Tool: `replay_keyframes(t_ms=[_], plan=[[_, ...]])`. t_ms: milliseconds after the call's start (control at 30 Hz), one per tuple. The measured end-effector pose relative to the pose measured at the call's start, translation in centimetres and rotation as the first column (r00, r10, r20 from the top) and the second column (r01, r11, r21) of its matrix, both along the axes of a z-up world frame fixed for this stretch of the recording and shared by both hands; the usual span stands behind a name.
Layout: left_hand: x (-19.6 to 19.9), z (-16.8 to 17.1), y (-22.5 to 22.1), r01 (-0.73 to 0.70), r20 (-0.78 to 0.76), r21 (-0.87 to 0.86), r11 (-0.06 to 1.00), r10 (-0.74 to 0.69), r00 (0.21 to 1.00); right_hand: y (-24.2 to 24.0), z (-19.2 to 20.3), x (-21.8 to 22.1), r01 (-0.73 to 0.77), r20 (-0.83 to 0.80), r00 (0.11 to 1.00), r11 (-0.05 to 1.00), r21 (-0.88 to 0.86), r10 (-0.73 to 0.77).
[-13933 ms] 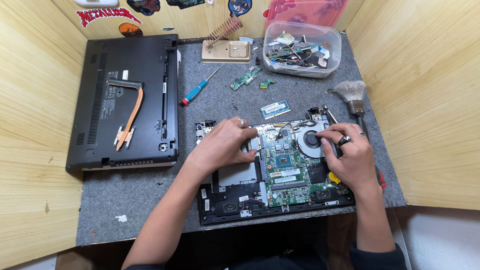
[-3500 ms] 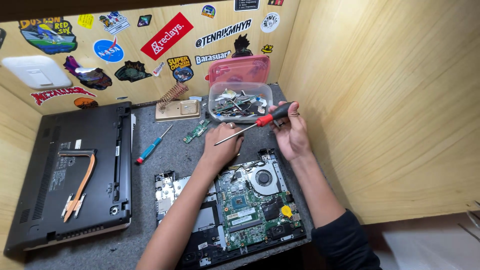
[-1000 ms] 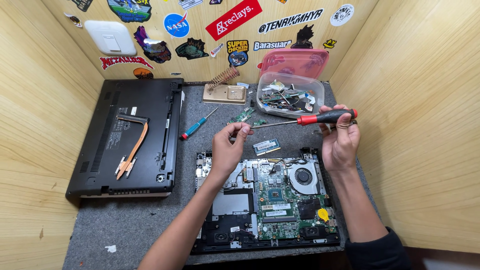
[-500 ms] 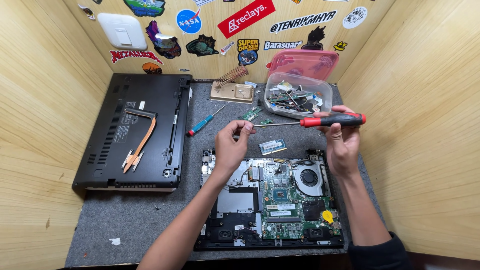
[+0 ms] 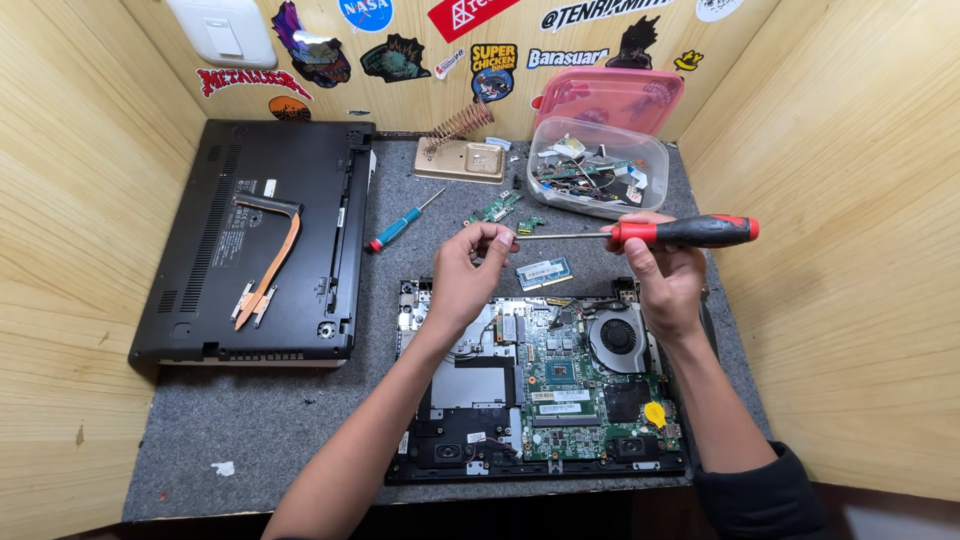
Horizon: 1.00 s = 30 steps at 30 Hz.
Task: Repairing internal components of a laptop by removing screws and inspecting the motherboard and fan
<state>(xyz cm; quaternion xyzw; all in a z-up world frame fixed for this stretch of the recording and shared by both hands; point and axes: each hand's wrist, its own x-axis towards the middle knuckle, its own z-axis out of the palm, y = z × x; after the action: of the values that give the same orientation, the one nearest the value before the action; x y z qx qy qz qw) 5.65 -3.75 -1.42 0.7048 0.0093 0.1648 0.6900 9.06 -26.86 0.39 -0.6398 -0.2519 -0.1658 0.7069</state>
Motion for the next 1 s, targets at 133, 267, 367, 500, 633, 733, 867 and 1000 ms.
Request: replay_keyframes(t_ms=[133, 267, 367, 500, 633, 733, 867, 1000], plan=[[0.4, -0.6, -0.1, 0.024, -0.016, -0.062, 0.998, -0.025, 1.0, 0.1, 0.4, -0.2, -0.002, -0.008, 1.0, 1.0, 0.018, 0.002], [0.4, -1.0, 0.0, 0.067, -0.045, -0.127, 0.99, -0.073, 0.996, 0.5, 1.1, -0.6, -0.004, -0.008, 1.0, 0.999, 0.038, 0.004], [0.4, -1.0, 0.2, 0.114, -0.062, -0.115, 0.987, -0.121, 0.991, 0.3, 0.6, -0.4, -0.006, 0.003, 1.0, 0.998, 0.055, 0.006], [-1.0, 2.1, 0.7, 0.213, -0.156, -0.096, 0.972, -0.226, 0.961, 0.3, 0.5, -0.1, 0.001, 0.015, 1.0, 0.997, 0.08, -0.002], [0.0, 1.4, 2.4, 0.25, -0.172, -0.11, 0.962, -0.266, 0.948, 0.0, -0.1, 0.3, 0.004, -0.003, 1.0, 0.996, 0.093, -0.004], [0.2, 1.7, 3.7, 0.192, -0.195, -0.007, 0.981, -0.19, 0.962, 0.0, -0.1, 0.3, 0.005, -0.018, 1.0, 0.994, 0.108, -0.003], [-0.5, 3.5, 5.1, 0.207, -0.206, 0.428, 0.88, -0.129, 0.97, 0.0, -0.4, 0.3, 0.017, -0.014, 1.0, 0.995, 0.095, -0.016], [-1.9, 6.3, 5.8, 0.453, -0.423, 0.716, 0.532, -0.185, 0.887, -0.3, -2.0, 0.8, 0.021, 0.006, 1.0, 0.998, 0.06, -0.022]])
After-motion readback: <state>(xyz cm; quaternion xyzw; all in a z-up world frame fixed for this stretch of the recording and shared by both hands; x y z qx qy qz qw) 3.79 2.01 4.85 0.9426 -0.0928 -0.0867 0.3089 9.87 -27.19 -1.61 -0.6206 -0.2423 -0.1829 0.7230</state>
